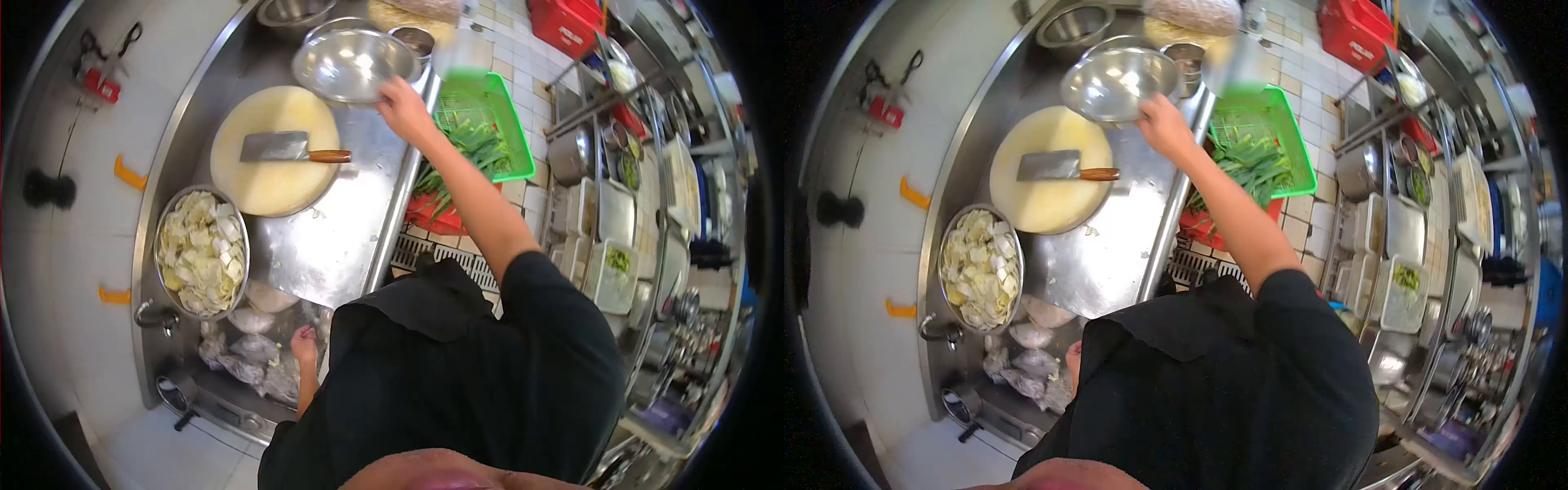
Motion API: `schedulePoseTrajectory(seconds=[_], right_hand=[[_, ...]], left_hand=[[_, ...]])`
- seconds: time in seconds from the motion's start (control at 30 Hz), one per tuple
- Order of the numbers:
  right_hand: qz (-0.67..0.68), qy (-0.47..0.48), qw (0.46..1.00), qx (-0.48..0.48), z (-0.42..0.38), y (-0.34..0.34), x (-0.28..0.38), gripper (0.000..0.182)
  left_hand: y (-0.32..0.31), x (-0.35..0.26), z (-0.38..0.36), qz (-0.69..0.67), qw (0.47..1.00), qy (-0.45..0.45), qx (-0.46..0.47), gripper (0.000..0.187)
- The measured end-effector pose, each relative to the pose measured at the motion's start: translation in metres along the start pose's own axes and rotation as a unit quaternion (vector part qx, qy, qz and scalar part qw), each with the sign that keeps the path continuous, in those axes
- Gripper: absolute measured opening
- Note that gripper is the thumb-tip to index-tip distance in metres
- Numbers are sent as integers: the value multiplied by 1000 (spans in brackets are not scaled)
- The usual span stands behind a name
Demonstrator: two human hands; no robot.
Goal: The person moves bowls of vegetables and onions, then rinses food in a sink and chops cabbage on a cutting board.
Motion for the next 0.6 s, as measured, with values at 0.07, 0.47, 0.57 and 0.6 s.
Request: schedulePoseTrajectory(seconds=[0.07, 0.47, 0.57, 0.6], right_hand=[[-12, -38, 999, -22, 55, -6, -4, 19], [46, -40, 982, 180, -265, -35, -131, 41], [23, -495, 829, 258, -504, 70, -190, 37], [-95, -543, 815, 179, -627, 30, -251, 37]], left_hand=[[-13, -25, 8, 18, 997, 14, 71, 20], [-108, -123, 92, 427, 840, 27, 333, 27], [-145, -138, 76, 467, 809, 16, 357, 28], [-158, -140, 68, 477, 800, 15, 364, 28]])
Point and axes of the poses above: each hand's wrist, its own z-axis towards the middle knuckle, its own y-axis out of the back of the hand, x = y × z, the point moved 5 cm from there along z, towards the middle knuckle, and after that the axes turned 15 degrees about -z, right-handed, at the moved point
